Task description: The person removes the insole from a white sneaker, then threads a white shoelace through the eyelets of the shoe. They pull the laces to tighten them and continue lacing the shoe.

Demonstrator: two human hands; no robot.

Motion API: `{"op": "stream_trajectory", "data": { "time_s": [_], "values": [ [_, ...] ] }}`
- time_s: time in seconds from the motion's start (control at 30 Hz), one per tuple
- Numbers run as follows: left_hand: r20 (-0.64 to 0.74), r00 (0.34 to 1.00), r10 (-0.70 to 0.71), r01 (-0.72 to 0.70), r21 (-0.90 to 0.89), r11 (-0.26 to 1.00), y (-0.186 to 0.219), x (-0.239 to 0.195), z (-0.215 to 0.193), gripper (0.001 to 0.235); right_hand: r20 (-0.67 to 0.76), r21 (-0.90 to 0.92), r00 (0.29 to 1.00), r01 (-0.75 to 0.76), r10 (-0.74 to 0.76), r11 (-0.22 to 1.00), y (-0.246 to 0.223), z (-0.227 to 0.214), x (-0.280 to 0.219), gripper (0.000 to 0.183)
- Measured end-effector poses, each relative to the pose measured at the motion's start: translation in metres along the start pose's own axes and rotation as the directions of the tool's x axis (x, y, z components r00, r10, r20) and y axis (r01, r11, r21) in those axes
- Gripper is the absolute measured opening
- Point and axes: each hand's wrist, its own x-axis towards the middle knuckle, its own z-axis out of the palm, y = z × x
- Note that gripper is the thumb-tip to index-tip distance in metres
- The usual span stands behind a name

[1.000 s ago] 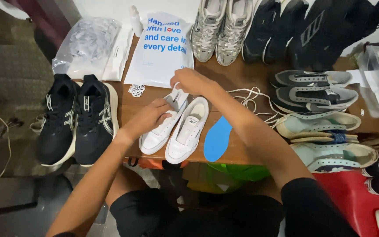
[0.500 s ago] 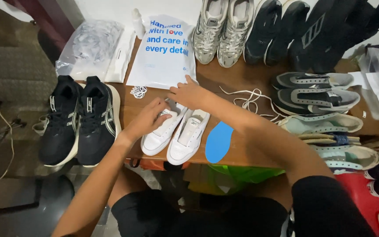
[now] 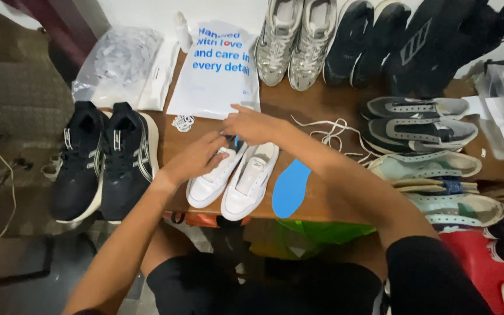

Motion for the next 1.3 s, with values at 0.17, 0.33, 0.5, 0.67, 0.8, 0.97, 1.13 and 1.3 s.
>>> {"op": "stream_trajectory", "data": {
  "time_s": [0.17,0.33,0.5,0.67,0.8,0.97,1.13,1.3],
  "values": [
    [0.039,0.999,-0.032,0.031,0.031,0.999,0.016,0.004,-0.005,0.027,-0.109,-0.049,0.994,0.019,-0.024,0.999,0.004,0.016,0.0,0.032],
    [-0.185,0.98,-0.076,0.071,-0.029,0.997,0.044,-0.012,0.013,0.05,-0.231,0.203,0.966,-0.066,0.114,0.977,-0.003,-0.014,-0.033,0.057],
    [-0.363,0.869,-0.336,0.373,0.036,0.927,0.068,-0.028,0.045,0.078,-0.486,0.482,0.735,-0.225,0.472,0.847,0.017,-0.014,-0.092,0.052],
    [-0.409,0.825,-0.389,0.48,0.144,0.865,0.073,-0.03,0.07,0.108,-0.508,0.519,0.409,-0.557,0.758,0.648,0.073,0.085,-0.2,0.033],
    [-0.417,0.81,-0.413,0.517,0.173,0.839,0.076,-0.025,0.07,0.104,-0.481,0.514,0.288,-0.672,0.828,0.533,0.071,0.123,-0.24,0.018],
    [-0.419,0.804,-0.421,0.528,0.179,0.83,0.076,-0.023,0.073,0.106,-0.412,0.46,0.481,-0.623,0.774,0.632,0.055,0.123,-0.18,0.024],
    [-0.431,0.803,-0.412,0.501,0.115,0.858,0.082,-0.024,0.066,0.107,-0.325,0.321,0.601,-0.656,0.73,0.683,0.061,0.133,-0.133,0.032],
    [-0.521,0.764,-0.381,0.363,-0.141,0.921,0.078,-0.027,0.058,0.092,-0.131,0.931,0.515,-0.231,0.847,0.284,0.069,0.085,-0.145,0.007]
  ]
}}
